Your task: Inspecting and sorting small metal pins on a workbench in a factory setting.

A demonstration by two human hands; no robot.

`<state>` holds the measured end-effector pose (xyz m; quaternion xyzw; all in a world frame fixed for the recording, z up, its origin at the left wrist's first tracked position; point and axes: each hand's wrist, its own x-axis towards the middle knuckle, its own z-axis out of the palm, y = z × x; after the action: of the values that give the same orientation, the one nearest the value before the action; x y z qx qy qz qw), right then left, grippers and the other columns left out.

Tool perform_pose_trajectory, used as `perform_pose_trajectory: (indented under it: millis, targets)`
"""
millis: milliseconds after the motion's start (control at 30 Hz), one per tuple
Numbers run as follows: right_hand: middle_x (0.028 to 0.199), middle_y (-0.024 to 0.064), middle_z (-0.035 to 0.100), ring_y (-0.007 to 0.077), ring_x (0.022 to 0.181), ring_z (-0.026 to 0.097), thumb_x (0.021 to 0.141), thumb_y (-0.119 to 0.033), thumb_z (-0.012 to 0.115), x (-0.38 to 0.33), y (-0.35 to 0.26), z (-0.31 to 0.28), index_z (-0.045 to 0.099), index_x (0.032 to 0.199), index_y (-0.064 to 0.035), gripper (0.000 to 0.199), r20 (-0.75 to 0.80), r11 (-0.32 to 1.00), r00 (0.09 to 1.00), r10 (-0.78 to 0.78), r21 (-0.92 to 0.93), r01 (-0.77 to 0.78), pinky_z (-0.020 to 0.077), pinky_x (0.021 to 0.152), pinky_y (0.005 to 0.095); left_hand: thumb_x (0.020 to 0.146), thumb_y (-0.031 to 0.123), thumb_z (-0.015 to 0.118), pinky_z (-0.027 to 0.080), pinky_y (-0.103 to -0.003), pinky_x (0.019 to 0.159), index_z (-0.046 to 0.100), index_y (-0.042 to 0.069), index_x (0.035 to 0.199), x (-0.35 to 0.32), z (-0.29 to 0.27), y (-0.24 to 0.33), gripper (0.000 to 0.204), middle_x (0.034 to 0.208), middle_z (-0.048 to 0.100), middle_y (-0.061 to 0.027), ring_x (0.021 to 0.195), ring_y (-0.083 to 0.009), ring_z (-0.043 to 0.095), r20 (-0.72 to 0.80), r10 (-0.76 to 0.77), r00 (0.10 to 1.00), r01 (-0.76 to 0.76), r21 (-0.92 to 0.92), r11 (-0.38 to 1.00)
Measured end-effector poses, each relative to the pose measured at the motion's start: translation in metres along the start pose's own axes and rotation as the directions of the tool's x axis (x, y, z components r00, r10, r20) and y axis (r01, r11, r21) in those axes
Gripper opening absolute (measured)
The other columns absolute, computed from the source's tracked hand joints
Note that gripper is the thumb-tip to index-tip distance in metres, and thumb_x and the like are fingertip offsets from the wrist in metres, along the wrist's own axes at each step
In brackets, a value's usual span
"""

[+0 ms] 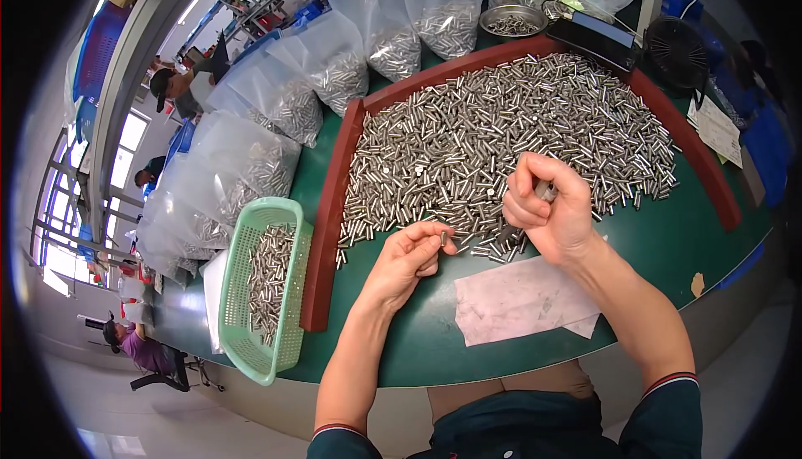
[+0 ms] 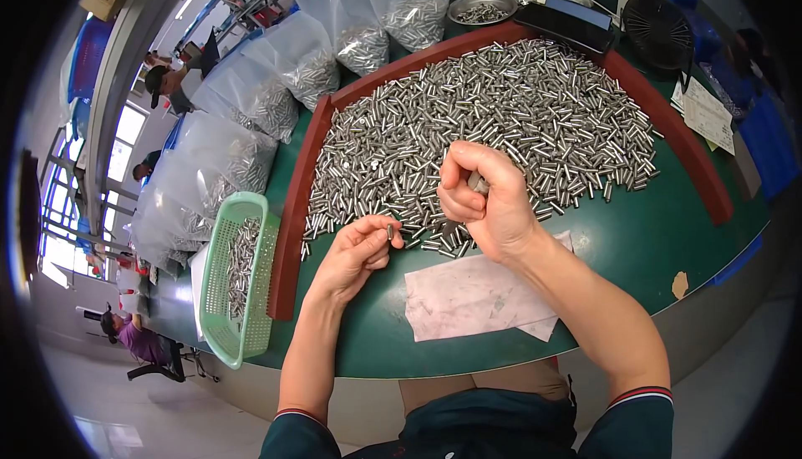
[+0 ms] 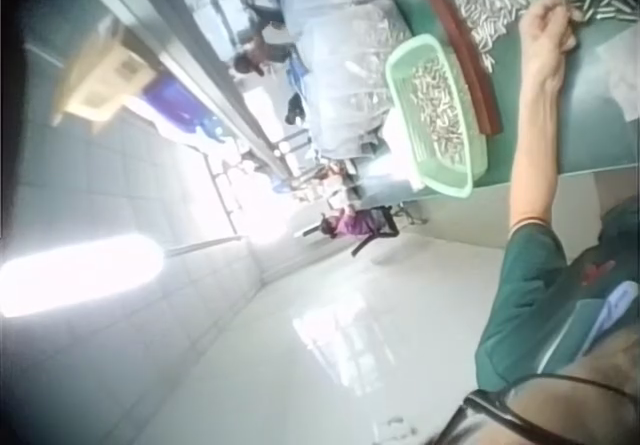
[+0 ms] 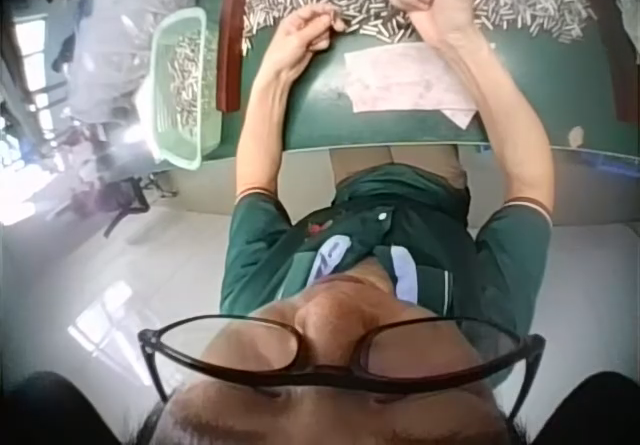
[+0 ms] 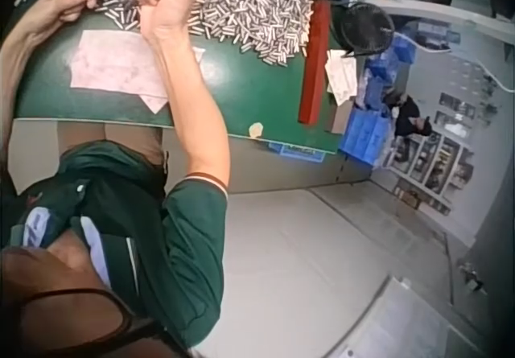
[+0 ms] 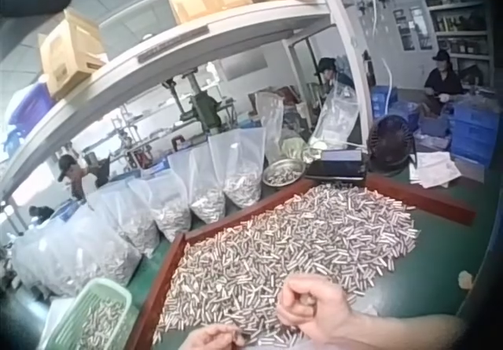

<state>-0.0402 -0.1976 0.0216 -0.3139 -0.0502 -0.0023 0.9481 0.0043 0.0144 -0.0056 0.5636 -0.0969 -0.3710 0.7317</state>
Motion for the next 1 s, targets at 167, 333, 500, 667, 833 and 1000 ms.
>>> perform_pose_trajectory:
  millis: [167, 333, 500, 667, 833, 1000]
  targets:
    - [0.041, -0.0054, 0.026, 0.0055, 0.035, 0.02, 0.086, -0.024, 0.037, -0.003, 0.002, 0.001, 0.046, 0.061, -0.0054, 0.032, 0.004, 1.0, 1.0, -0.022, -0.007, 0.022, 0.0172, 0.038, 0.0221, 0.085, 0.01, 0.052, 0.028, -0.016, 0.049, 0.055, 0.0, 0.098, -0.003, 0.005, 0.001, 0.017, 0.076, 0.057, -0.0038, 0.055, -0.0026, 0.038, -0.016, -0.022, 1.0, 0.022, 0.046, 0.999]
    - [0.041, -0.0047, 0.025, 0.0063, 0.038, 0.019, 0.088, -0.04, 0.026, -0.009, 0.003, 0.024, 0.04, 0.055, -0.0068, 0.049, 0.008, 0.93, 0.986, -0.167, -0.332, 0.16, 0.0179, 0.039, 0.0229, 0.081, 0.008, 0.057, 0.037, -0.019, 0.053, 0.056, 0.0, 0.085, -0.019, 0.033, 0.001, 0.009, 0.071, 0.058, 0.0007, 0.063, -0.0036, 0.05, -0.004, 0.146, 0.989, -0.122, 0.532, 0.838]
    - [0.041, -0.004, 0.024, 0.0065, 0.038, 0.018, 0.09, -0.035, 0.027, -0.021, 0.012, 0.016, 0.035, 0.052, -0.008, 0.047, 0.009, 0.934, 0.998, -0.068, -0.352, 0.067, 0.0178, 0.039, 0.0225, 0.074, 0.008, 0.059, 0.036, -0.029, 0.045, 0.054, -0.001, 0.074, -0.018, 0.056, -0.006, 0.01, 0.055, 0.051, -0.0089, 0.045, -0.0173, 0.045, 0.129, 0.191, 0.973, -0.211, 0.83, 0.516]
    - [0.041, -0.0038, 0.023, 0.0068, 0.038, 0.016, 0.089, -0.034, 0.028, -0.034, 0.022, 0.007, 0.028, 0.051, -0.0114, 0.045, -0.017, 0.985, 0.998, 0.062, -0.163, -0.064, 0.0156, 0.039, 0.0231, 0.073, 0.004, 0.061, 0.032, -0.023, 0.041, 0.056, -0.002, 0.07, -0.017, 0.051, -0.015, 0.009, 0.053, 0.049, -0.0024, 0.045, -0.006, 0.039, 0.109, 0.198, 0.974, -0.188, 0.878, 0.441]
    - [0.041, -0.0036, 0.023, 0.0075, 0.039, 0.015, 0.088, -0.032, 0.028, -0.041, 0.029, 0.008, 0.026, 0.05, -0.0126, 0.042, -0.07, 0.994, 0.996, 0.051, -0.092, -0.058, 0.0154, 0.04, 0.0235, 0.071, 0.005, 0.062, 0.036, -0.03, 0.042, 0.052, -0.001, 0.066, -0.019, 0.055, -0.015, 0.012, 0.049, 0.046, -0.0089, 0.041, -0.019, 0.044, 0.07, 0.194, 0.979, -0.153, 0.876, 0.457]
    - [0.041, -0.0032, 0.023, 0.0079, 0.04, 0.015, 0.087, -0.03, 0.029, -0.043, 0.032, 0.006, 0.026, 0.05, -0.0125, 0.041, -0.106, 0.994, 0.994, 0.032, -0.1, -0.043, 0.0156, 0.04, 0.024, 0.073, 0.002, 0.063, 0.032, -0.021, 0.041, 0.056, -0.003, 0.069, -0.018, 0.054, -0.016, 0.01, 0.054, 0.051, -0.0017, 0.046, -0.0045, 0.039, 0.078, 0.185, 0.98, -0.157, 0.875, 0.459]
